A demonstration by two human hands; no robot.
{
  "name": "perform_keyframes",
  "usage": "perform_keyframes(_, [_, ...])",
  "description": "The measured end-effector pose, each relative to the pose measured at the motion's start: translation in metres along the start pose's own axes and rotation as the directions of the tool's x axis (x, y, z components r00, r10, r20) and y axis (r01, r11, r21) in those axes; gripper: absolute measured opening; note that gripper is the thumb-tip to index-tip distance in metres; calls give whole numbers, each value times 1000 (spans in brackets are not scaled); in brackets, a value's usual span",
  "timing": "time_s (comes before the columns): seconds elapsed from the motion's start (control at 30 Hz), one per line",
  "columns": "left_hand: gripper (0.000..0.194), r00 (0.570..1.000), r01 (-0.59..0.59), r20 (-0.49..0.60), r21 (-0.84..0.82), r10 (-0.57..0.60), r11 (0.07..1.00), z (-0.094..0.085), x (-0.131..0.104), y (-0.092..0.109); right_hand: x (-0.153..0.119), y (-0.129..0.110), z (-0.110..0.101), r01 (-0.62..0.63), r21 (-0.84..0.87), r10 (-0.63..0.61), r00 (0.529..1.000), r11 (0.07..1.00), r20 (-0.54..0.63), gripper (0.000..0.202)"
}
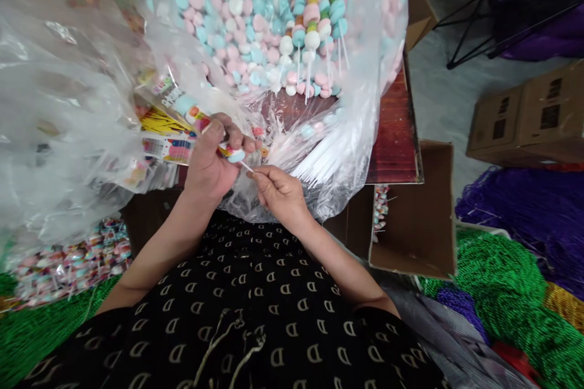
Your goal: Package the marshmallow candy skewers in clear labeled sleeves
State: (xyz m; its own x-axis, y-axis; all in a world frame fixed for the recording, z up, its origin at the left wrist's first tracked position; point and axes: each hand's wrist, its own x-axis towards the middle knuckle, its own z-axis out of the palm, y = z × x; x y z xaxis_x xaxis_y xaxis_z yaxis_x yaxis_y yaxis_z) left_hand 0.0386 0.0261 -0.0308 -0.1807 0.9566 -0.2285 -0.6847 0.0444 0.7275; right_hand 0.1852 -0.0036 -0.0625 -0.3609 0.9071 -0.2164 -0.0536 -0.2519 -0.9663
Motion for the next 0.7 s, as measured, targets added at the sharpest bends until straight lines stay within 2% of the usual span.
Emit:
perform_keyframes(0.13, [23, 994, 35, 99, 40, -39, 999, -5, -2, -2, 0, 0, 2, -196, 217, 163, 973, 956, 163, 38])
perform_keyframes(0.2, [28, 994, -4, 111, 19, 2, 1000, -10, 1, 2, 1, 1, -2, -176, 229, 143, 978, 957, 152, 36])
perform_keyframes(0.37, [20, 989, -93, -118, -54, 86, 994, -22, 16, 21, 3, 6, -16, -1, -15, 0, 999, 1000, -50, 29])
perform_keyframes(0.47, [17, 979, -133, -167, -65, 121, 989, -26, 22, 25, 1, 7, -19, 78, -160, -96, 989, 984, -112, 24])
perform_keyframes(0.57, [17, 977, -147, -168, -79, 132, 986, -25, 21, 20, -1, 9, -18, 192, -331, -254, 955, 924, -155, 19])
perform_keyframes(0.7, [17, 974, -112, -204, -67, 96, 991, -18, 16, 12, 1, 11, -19, 306, -526, -450, 877, 794, -169, 17])
